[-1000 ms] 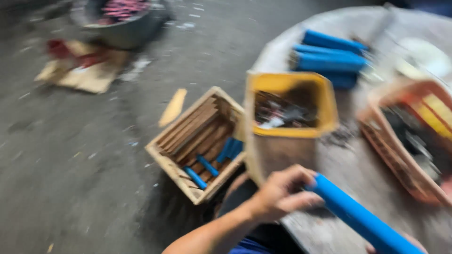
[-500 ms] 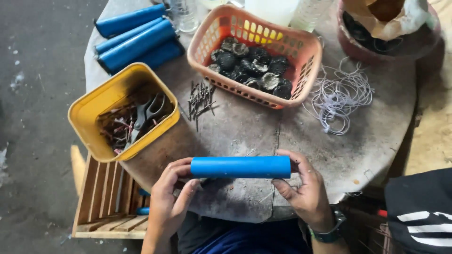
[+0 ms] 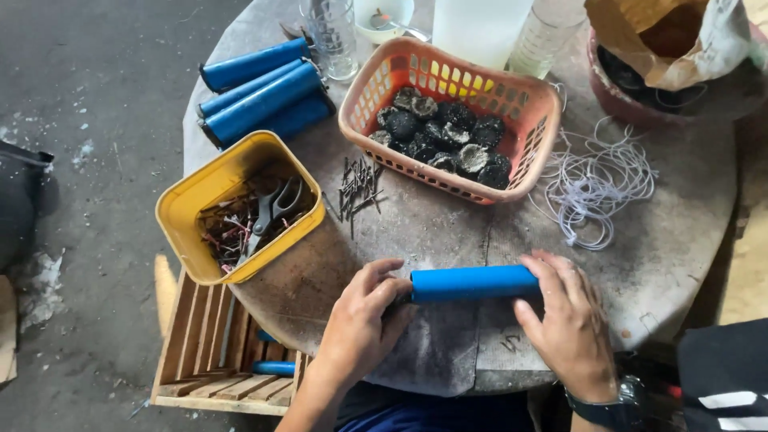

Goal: Assembling candle components by inserting wicks into blue plastic tubes, using a small metal rod to seat them, and placing them in a crate.

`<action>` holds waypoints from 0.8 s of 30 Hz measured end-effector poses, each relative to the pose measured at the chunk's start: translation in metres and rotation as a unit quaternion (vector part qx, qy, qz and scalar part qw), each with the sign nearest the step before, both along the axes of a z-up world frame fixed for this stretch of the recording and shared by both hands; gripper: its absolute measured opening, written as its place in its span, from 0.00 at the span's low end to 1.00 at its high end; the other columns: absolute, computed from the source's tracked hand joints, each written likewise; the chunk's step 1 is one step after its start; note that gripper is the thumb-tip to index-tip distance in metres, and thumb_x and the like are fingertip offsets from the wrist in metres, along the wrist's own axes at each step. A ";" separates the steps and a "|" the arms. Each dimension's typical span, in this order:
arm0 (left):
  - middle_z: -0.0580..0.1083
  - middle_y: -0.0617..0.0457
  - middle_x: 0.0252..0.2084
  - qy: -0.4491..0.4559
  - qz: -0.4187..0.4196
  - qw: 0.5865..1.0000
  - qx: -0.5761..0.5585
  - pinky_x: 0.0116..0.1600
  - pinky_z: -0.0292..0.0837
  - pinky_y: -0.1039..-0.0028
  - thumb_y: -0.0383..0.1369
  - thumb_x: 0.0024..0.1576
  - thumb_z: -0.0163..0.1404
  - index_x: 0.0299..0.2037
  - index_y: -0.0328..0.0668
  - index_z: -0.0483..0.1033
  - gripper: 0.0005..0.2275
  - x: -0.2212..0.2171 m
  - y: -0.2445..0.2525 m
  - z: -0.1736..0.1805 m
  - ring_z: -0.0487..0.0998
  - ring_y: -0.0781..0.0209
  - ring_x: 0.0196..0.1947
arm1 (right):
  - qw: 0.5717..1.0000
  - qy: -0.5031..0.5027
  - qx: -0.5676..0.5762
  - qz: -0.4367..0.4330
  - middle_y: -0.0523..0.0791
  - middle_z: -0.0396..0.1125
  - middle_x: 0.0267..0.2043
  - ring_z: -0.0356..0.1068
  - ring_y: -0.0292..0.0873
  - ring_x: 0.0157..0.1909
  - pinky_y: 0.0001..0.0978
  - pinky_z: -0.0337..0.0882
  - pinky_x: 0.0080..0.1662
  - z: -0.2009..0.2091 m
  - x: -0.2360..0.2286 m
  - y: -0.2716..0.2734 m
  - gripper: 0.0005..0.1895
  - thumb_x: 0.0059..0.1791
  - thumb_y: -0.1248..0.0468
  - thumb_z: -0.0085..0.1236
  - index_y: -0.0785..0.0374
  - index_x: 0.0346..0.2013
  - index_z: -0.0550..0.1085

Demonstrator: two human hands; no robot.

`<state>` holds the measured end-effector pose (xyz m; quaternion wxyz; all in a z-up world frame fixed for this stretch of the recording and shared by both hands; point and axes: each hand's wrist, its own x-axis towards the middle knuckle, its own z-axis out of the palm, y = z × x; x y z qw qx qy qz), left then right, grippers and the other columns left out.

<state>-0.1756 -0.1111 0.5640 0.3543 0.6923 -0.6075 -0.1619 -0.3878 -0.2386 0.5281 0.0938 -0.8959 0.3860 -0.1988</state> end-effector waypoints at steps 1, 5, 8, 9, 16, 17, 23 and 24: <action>0.64 0.43 0.48 0.000 -0.002 1.000 0.003 0.40 0.67 0.61 0.29 0.47 0.47 0.38 0.43 0.67 0.09 0.002 0.000 -0.002 0.69 0.46 0.44 | 1.000 0.000 0.003 -0.002 0.46 0.59 0.52 0.58 0.49 0.52 0.42 0.59 0.52 0.004 0.004 0.002 0.29 0.33 0.63 0.54 0.58 0.49 0.63; 0.65 0.47 0.44 -0.080 -0.017 0.997 0.001 0.38 0.62 0.63 0.30 0.43 0.50 0.39 0.43 0.67 0.13 0.003 0.006 -0.004 0.67 0.51 0.37 | 0.996 0.008 -0.086 0.022 0.44 0.58 0.54 0.55 0.48 0.58 0.46 0.53 0.57 0.012 0.019 0.010 0.30 0.32 0.59 0.57 0.53 0.48 0.65; 0.66 0.50 0.37 -0.150 -0.004 0.988 0.017 0.35 0.60 0.67 0.30 0.44 0.49 0.40 0.44 0.66 0.13 0.006 0.010 -0.009 0.65 0.53 0.33 | 0.995 -0.006 -0.086 0.045 0.43 0.58 0.54 0.53 0.47 0.61 0.50 0.48 0.61 0.006 0.027 0.014 0.29 0.33 0.58 0.57 0.55 0.49 0.64; 0.65 0.51 0.34 -0.195 0.004 0.980 0.037 0.33 0.60 0.67 0.30 0.43 0.49 0.41 0.44 0.66 0.14 0.007 0.012 -0.011 0.64 0.53 0.31 | 0.995 -0.008 -0.085 0.049 0.43 0.58 0.54 0.53 0.46 0.61 0.51 0.48 0.61 0.003 0.030 0.014 0.31 0.33 0.58 0.57 0.56 0.50 0.64; 0.65 0.54 0.33 -0.241 0.080 0.963 0.092 0.33 0.60 0.65 0.33 0.43 0.49 0.39 0.48 0.67 0.13 0.031 0.022 0.000 0.65 0.54 0.33 | 0.995 -0.012 -0.085 0.043 0.44 0.60 0.53 0.55 0.47 0.60 0.51 0.48 0.61 0.000 0.031 0.018 0.29 0.34 0.59 0.57 0.57 0.49 0.65; 0.65 0.54 0.32 -0.251 0.080 0.960 0.093 0.33 0.59 0.66 0.33 0.44 0.49 0.38 0.48 0.67 0.12 0.033 0.022 0.002 0.65 0.55 0.33 | 0.995 -0.012 -0.091 0.038 0.44 0.60 0.53 0.56 0.47 0.60 0.51 0.49 0.62 -0.002 0.031 0.019 0.29 0.34 0.58 0.57 0.57 0.49 0.65; 0.67 0.53 0.34 -0.246 0.068 0.964 0.078 0.35 0.61 0.69 0.34 0.51 0.43 0.38 0.45 0.67 0.08 0.042 0.009 0.027 0.67 0.59 0.33 | 0.994 -0.027 -0.107 0.028 0.44 0.60 0.52 0.56 0.48 0.59 0.50 0.50 0.61 -0.003 0.032 0.025 0.28 0.35 0.57 0.56 0.57 0.49 0.64; 0.66 0.53 0.32 -0.257 0.066 0.963 0.042 0.32 0.59 0.68 0.34 0.50 0.44 0.36 0.44 0.67 0.06 0.043 0.003 0.034 0.66 0.58 0.31 | 0.993 -0.040 -0.105 0.026 0.44 0.59 0.52 0.56 0.48 0.58 0.50 0.49 0.60 -0.003 0.032 0.026 0.28 0.35 0.58 0.56 0.57 0.49 0.65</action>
